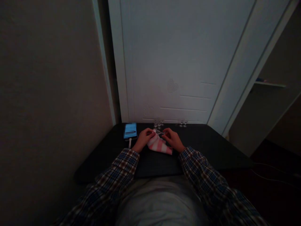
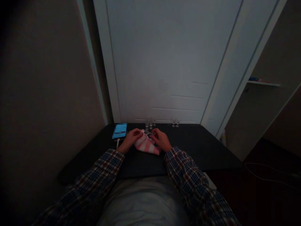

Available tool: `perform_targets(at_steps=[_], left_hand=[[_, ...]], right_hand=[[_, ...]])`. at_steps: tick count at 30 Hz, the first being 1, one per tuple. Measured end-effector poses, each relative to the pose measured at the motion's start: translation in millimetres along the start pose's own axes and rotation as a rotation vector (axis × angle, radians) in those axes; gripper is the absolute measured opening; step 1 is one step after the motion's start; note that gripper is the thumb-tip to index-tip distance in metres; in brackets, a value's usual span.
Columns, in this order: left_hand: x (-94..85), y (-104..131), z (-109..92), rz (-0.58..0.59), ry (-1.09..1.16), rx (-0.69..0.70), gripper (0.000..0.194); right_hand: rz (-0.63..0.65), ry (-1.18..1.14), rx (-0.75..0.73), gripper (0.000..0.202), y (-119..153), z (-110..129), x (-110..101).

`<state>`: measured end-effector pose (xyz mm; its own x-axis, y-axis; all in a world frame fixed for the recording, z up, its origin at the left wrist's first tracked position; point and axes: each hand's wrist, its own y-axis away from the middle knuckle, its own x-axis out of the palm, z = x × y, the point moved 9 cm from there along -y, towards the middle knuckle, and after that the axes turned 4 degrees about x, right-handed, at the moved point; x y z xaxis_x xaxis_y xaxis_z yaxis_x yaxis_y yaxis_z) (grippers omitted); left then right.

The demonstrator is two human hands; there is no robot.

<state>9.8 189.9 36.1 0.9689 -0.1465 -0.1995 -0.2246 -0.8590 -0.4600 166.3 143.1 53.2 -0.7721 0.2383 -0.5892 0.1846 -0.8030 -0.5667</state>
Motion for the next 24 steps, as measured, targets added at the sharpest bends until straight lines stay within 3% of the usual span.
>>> perform_targets(at_steps=[13,24], left_hand=[[0.8,2.6,4.1,0.009,-0.019,-0.107,0.024],[7.4,7.2,-1.9,0.063,0.013,-0.105,0.031]], right_hand=[[0.012,0.016,0.020,0.024,1.3,0.7,0.2],[0.027,0.019,0.014,0.024,0.6,-3.6,3.3]])
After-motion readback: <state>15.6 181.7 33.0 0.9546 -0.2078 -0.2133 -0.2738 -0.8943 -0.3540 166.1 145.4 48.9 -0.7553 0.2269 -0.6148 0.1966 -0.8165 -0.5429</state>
